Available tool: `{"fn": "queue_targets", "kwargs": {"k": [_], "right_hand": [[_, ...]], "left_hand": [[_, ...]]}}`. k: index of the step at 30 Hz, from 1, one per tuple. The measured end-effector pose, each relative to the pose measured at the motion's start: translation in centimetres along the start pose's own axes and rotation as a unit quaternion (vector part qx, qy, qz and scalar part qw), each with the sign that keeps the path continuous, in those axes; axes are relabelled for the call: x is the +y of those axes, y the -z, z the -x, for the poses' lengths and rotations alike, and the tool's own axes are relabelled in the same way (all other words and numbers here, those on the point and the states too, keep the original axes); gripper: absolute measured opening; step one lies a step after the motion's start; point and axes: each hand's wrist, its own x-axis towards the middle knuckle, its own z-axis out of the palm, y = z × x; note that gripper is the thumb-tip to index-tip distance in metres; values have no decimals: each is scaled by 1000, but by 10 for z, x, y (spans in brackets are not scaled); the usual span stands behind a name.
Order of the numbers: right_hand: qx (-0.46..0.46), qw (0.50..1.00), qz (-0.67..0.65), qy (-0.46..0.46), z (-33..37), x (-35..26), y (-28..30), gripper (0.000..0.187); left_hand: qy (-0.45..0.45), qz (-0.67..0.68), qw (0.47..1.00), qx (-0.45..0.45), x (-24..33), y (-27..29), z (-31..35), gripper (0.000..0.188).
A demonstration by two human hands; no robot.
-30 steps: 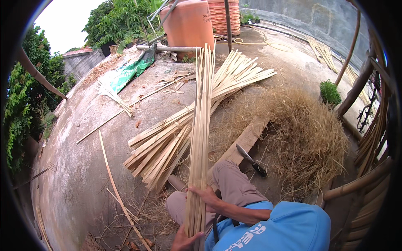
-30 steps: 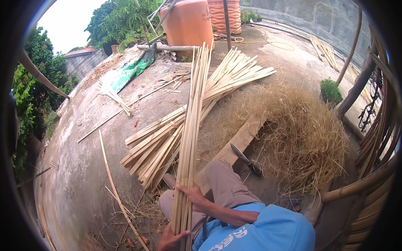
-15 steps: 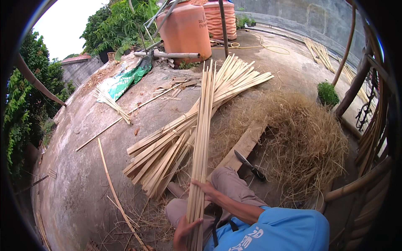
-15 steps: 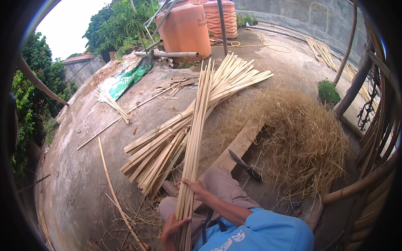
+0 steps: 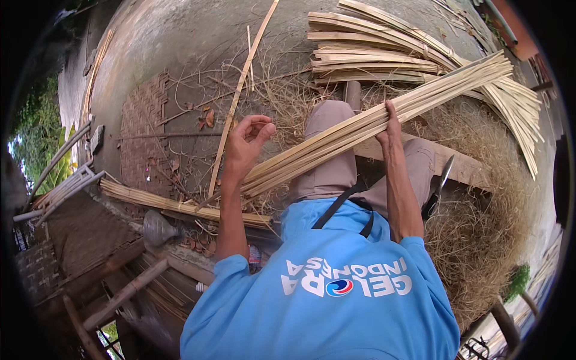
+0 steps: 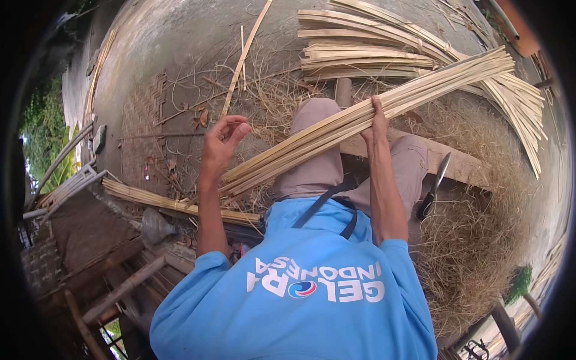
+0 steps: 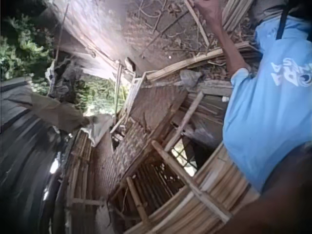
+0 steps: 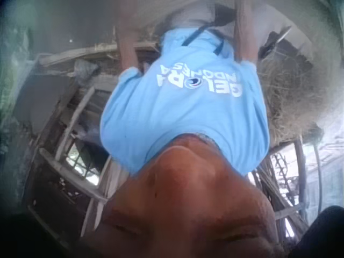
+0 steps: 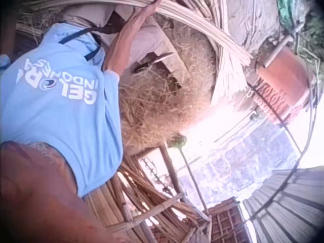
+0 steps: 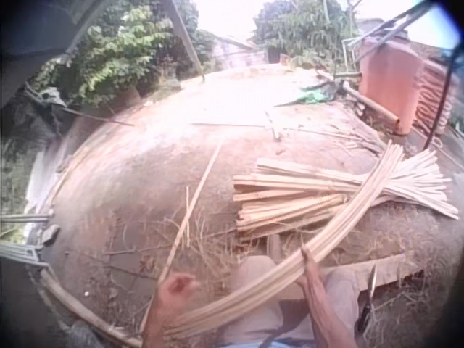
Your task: The person gathers thin bamboo strips, aligns them into bundles, and ties them with string. The person repeatedly picks up strips, arranges them, and secures the bundles while sitting on the ground.
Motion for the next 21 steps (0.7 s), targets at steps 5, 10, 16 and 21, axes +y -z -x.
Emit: {"fn": "queue_targets", "kwargs": {"k": [5,10,16,21], "right_hand": [[-4,999,-15,33,-14,-8,12,19],[-7,1000,-12,18,-8,-5,0,17],[-16,1000,-2,12,-18,-14,9,17],[-5,1000,2,15,-19,-13,13,17]], "left_hand": [[281,-135,939,-144,-2,48,117,46],[230,-25,964,134,-107,-37,161,56],[190,101,927,308,-141,-60,166,28],[262,101,859,429,-251,-2,213,30]]}}
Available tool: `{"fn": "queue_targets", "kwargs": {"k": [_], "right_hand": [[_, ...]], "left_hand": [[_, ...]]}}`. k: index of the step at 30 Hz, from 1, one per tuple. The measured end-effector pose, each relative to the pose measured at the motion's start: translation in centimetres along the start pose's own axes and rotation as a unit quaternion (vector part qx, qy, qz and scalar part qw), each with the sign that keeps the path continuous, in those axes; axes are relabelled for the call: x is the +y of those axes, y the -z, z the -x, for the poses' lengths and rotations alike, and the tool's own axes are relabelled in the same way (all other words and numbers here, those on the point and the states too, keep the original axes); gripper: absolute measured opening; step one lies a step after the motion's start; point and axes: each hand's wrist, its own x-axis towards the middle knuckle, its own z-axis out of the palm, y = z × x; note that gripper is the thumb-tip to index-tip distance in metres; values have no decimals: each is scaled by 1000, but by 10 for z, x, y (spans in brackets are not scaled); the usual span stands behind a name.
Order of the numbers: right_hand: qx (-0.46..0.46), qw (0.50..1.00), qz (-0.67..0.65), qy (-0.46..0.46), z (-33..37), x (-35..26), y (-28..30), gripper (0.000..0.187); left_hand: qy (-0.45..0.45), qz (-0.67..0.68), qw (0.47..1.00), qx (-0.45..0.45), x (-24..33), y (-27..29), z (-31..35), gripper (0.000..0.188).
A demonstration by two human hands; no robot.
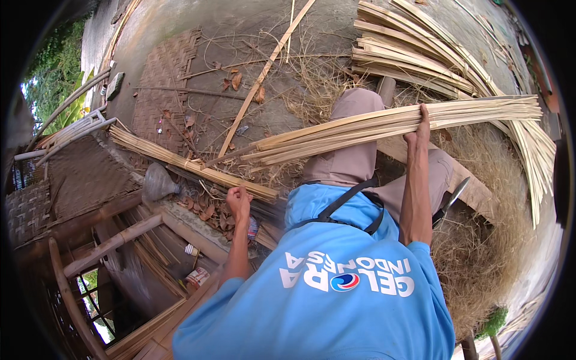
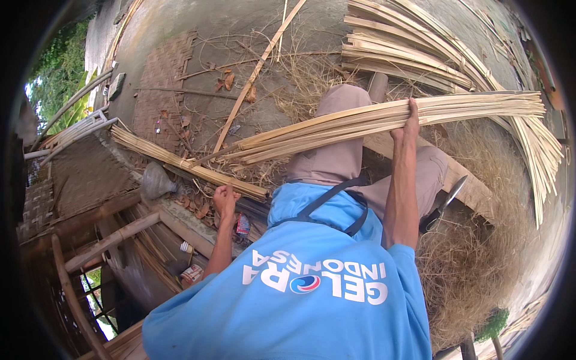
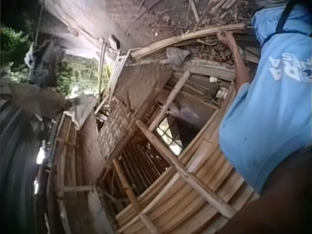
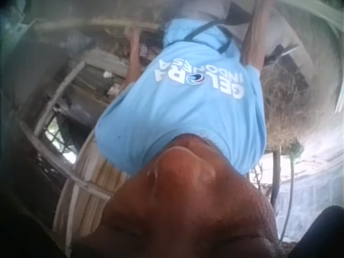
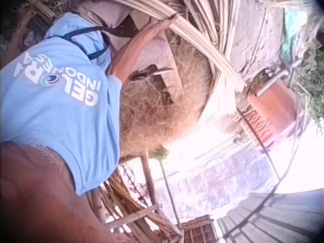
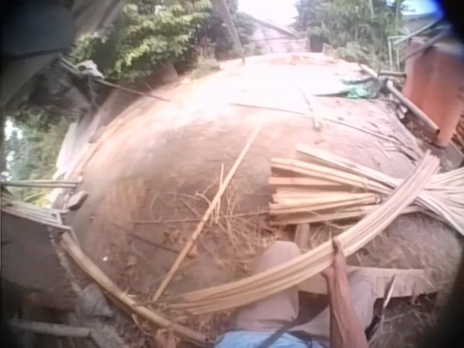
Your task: The person gathers thin bamboo strips, aligns them into bundles, and ties them with string. The person repeatedly picks up strips, arranges them, and secures the bundles while sitting on the ground.
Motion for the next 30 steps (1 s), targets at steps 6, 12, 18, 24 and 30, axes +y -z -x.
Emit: {"fn": "queue_targets", "kwargs": {"k": [6,12,18,24,30], "right_hand": [[10,1000,13,-17,16,-2,0,17],[-24,1000,10,-5,13,-7,11,18],[-45,999,-11,10,19,-5,8,19],[-36,999,-1,4,25,-5,5,27],[-69,997,-29,11,36,-7,5,37]], "left_hand": [[120,184,959,182,74,67,-40,83],[-515,-375,770,15,144,45,6,38],[-459,-287,831,-128,149,44,-22,12],[-216,-297,889,-273,177,44,-35,20],[-317,-256,859,-310,188,-37,-6,27]]}}
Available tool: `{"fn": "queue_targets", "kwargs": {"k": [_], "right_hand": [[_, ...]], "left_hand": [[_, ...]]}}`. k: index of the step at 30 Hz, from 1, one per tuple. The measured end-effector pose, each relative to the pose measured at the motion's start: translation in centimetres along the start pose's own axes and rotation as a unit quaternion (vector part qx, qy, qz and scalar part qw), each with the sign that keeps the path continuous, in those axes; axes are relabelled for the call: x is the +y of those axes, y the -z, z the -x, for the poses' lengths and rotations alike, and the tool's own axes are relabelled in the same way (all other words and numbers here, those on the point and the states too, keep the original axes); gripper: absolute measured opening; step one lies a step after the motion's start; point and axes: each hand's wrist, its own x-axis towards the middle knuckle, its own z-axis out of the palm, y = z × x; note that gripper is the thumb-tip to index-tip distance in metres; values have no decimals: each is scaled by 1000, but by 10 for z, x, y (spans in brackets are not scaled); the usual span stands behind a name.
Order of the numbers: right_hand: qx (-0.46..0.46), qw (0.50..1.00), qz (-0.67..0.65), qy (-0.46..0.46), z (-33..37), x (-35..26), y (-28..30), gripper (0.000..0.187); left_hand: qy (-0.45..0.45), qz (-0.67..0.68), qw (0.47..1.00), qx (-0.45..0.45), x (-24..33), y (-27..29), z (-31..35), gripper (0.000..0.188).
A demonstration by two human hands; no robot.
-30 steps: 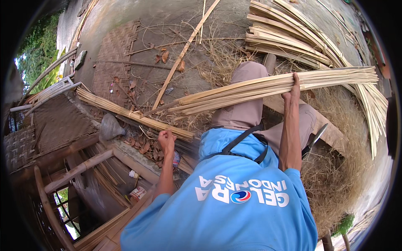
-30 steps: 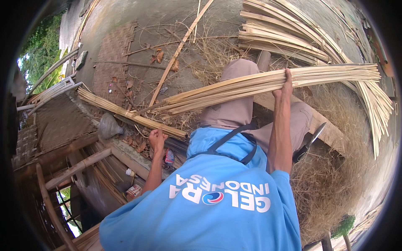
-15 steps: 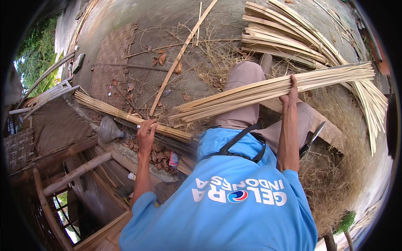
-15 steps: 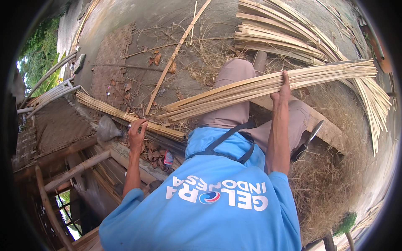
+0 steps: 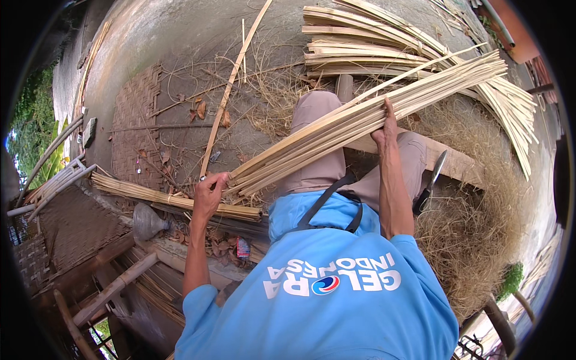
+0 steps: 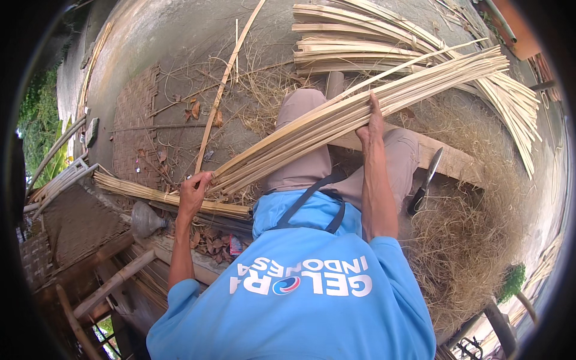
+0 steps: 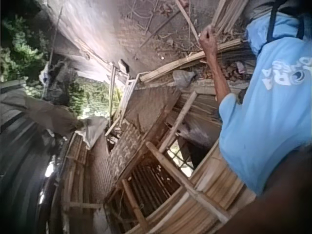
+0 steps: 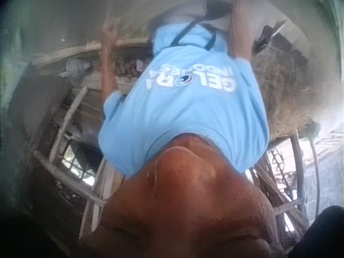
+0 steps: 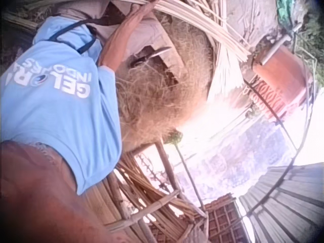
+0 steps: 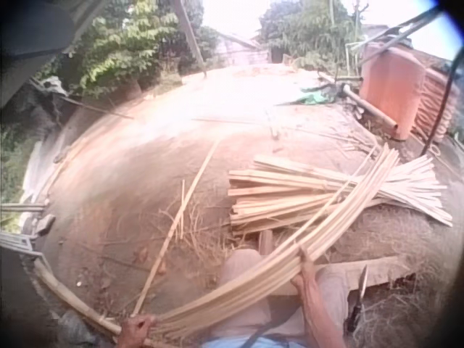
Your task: The person gathers thin bamboo strips, aligns them into bundles, and ties them with string. The person repeatedly picks up strips, arranges them, and secures the bundles while sitting on the ground.
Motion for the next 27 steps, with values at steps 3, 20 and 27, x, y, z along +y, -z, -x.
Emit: {"fn": "queue_targets", "kwargs": {"k": [3,20,27], "right_hand": [[-31,996,-81,-21,10,0,-4,49],[-21,998,-65,2,10,1,5,25],[-24,999,-17,23,53,-11,-16,33]], "left_hand": [[-6,-17,1000,-2,26,-14,-11,30],[-43,-77,991,-98,150,-80,-67,57],[23,79,861,-501,207,-201,-143,75]]}}
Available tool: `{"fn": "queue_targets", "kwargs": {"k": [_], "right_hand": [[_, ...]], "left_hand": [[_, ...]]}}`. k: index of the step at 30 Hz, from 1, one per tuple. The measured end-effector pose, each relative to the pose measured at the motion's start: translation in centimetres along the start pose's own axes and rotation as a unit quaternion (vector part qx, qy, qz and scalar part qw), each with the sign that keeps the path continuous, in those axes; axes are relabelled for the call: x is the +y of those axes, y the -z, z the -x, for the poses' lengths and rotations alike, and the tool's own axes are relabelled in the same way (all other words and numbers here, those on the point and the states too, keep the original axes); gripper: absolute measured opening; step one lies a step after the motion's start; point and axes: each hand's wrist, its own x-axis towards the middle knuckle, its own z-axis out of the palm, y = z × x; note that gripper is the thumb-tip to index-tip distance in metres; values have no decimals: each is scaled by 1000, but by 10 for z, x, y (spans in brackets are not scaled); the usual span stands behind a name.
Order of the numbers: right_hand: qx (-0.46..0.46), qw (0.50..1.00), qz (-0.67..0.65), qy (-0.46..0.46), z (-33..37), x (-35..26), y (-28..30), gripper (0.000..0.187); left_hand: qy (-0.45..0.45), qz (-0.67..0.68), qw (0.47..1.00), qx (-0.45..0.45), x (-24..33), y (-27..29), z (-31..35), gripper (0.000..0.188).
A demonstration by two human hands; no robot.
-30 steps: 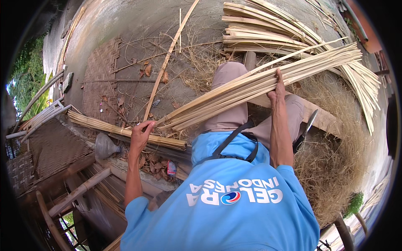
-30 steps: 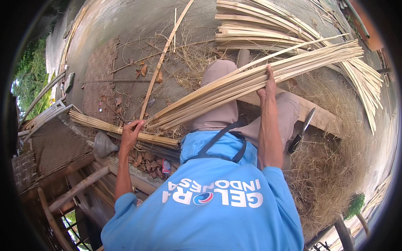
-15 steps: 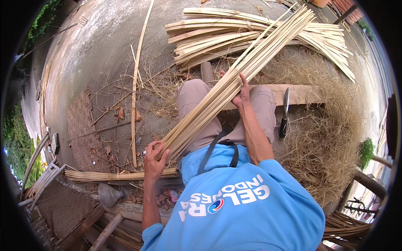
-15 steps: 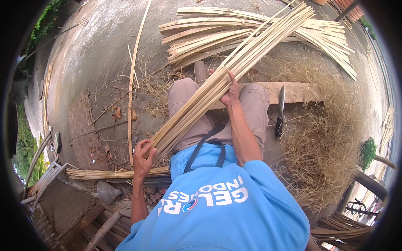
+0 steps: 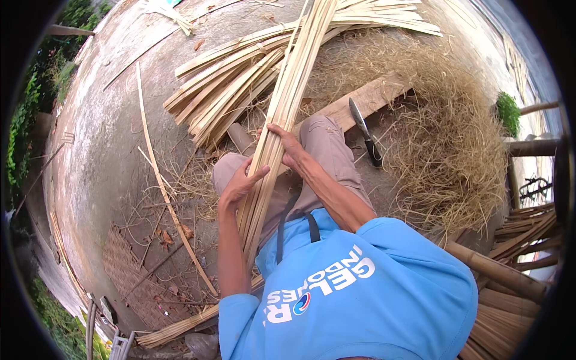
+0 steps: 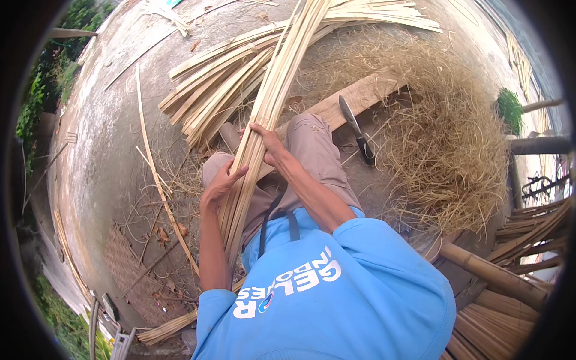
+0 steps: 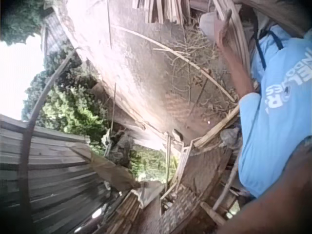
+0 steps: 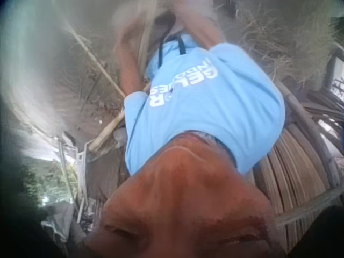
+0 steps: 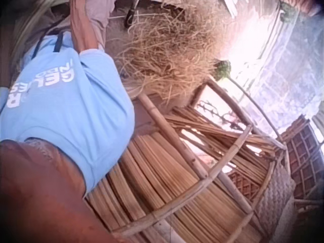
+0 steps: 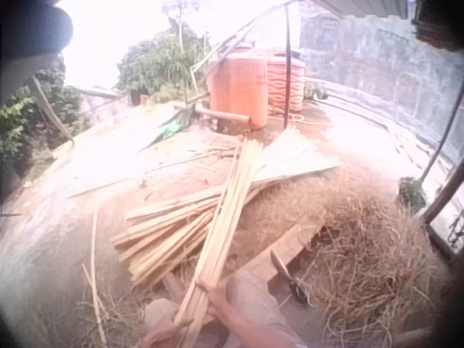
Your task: The person gathers thin bamboo strips, aligns them into bundles, and ties them with string. The person repeatedly picks up strips, arranges them, and secures the bundles while sitting on the ground.
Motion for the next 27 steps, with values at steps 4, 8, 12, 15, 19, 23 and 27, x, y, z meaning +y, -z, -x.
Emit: {"fn": "queue_targets", "kwargs": {"k": [4,8,12,15,19,23,27], "right_hand": [[12,1000,-11,15,44,-3,-12,31],[74,996,-39,-13,73,28,-7,34],[-2,1000,7,-15,65,21,25,57],[27,989,-109,92,51,-27,28,79],[-63,981,-179,48,17,-61,36,74],[-116,989,-89,11,20,-50,11,61],[-58,997,-45,-6,37,-28,-7,52]], "left_hand": [[66,94,982,-149,0,-15,7,63],[92,172,972,-133,-28,-37,27,51],[118,70,982,-127,-56,-33,13,44],[95,62,988,-107,-37,-45,32,38],[106,7,992,-67,-42,-49,55,33],[82,19,993,-87,-43,-32,80,34],[42,-5,992,-123,-74,-14,88,34]]}}
